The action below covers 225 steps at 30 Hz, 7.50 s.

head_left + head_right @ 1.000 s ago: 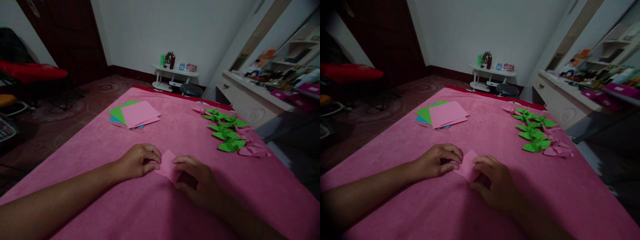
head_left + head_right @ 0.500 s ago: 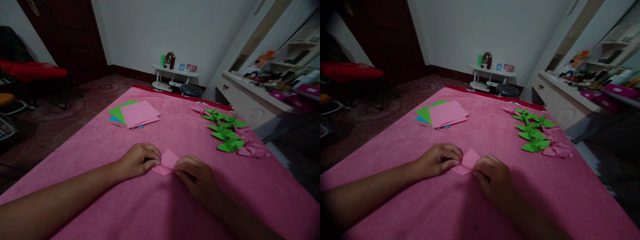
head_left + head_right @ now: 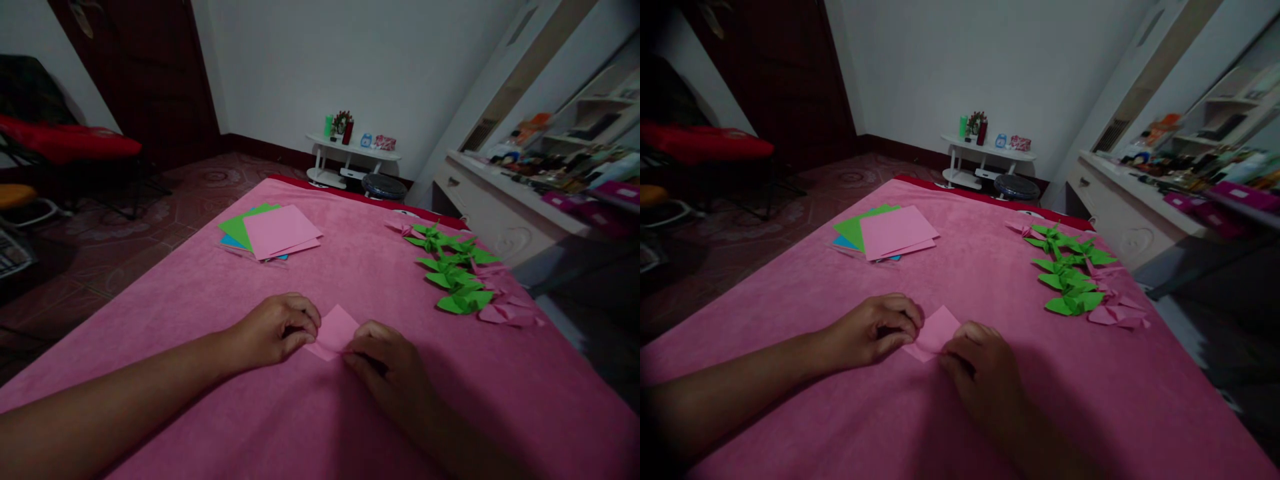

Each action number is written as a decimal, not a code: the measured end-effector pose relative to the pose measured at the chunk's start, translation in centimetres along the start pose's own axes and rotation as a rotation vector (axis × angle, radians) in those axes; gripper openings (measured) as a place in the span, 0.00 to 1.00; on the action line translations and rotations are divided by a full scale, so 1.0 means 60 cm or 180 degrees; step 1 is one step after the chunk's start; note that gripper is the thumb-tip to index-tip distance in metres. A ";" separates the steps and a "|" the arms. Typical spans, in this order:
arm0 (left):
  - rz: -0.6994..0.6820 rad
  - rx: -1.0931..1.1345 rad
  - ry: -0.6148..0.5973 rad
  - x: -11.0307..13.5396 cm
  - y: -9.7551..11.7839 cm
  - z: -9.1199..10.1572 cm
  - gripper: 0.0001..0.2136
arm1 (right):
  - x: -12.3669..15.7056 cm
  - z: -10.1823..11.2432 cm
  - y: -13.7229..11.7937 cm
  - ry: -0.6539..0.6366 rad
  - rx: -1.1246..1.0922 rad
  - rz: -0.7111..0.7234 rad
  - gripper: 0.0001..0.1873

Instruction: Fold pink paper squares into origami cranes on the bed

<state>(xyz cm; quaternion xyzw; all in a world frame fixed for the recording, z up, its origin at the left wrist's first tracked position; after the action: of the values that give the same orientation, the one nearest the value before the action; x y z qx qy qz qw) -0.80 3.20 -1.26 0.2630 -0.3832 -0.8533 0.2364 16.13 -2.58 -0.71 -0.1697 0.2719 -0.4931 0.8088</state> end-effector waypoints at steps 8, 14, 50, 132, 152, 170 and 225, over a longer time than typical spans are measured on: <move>-0.0013 0.0062 -0.0047 0.001 0.000 0.002 0.06 | -0.009 -0.007 0.005 0.0016 0.0221 -0.0129 0.06; -0.0060 0.0442 -0.0223 0.004 -0.006 0.016 0.09 | -0.004 -0.009 0.008 0.0055 0.0196 0.0054 0.04; -0.1226 -0.1090 -0.0596 0.021 0.029 0.012 0.12 | -0.008 -0.020 0.015 -0.0021 0.0769 -0.0679 0.11; 0.0495 0.0375 -0.0161 -0.031 0.002 -0.036 0.08 | 0.021 0.006 0.015 0.0303 0.0340 -0.0822 0.05; 0.0822 0.0220 0.0045 -0.029 -0.015 -0.041 0.05 | 0.010 0.002 0.015 0.0199 0.0603 -0.1135 0.06; 0.0436 0.0616 -0.0321 -0.013 -0.007 -0.033 0.08 | 0.015 0.006 0.013 0.0221 0.0178 -0.1011 0.07; 0.1011 -0.1090 -0.0039 -0.019 0.000 -0.022 0.11 | 0.002 -0.001 0.015 0.0009 0.0949 -0.1089 0.09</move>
<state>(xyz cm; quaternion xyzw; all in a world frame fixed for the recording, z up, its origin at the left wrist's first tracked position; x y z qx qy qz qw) 0.90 3.19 -1.69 0.1502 -0.2709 -0.8596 0.4065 16.79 -2.26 -1.26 -0.0913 0.1645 -0.6580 0.7291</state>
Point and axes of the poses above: each hand's wrist, its own x-axis away from the middle knuckle, its own z-axis out of the back of the hand, y = z × x, the point moved 5 cm from there along -x, towards the middle knuckle, and after that the axes turned 5 degrees about x, right-handed, at the moved point
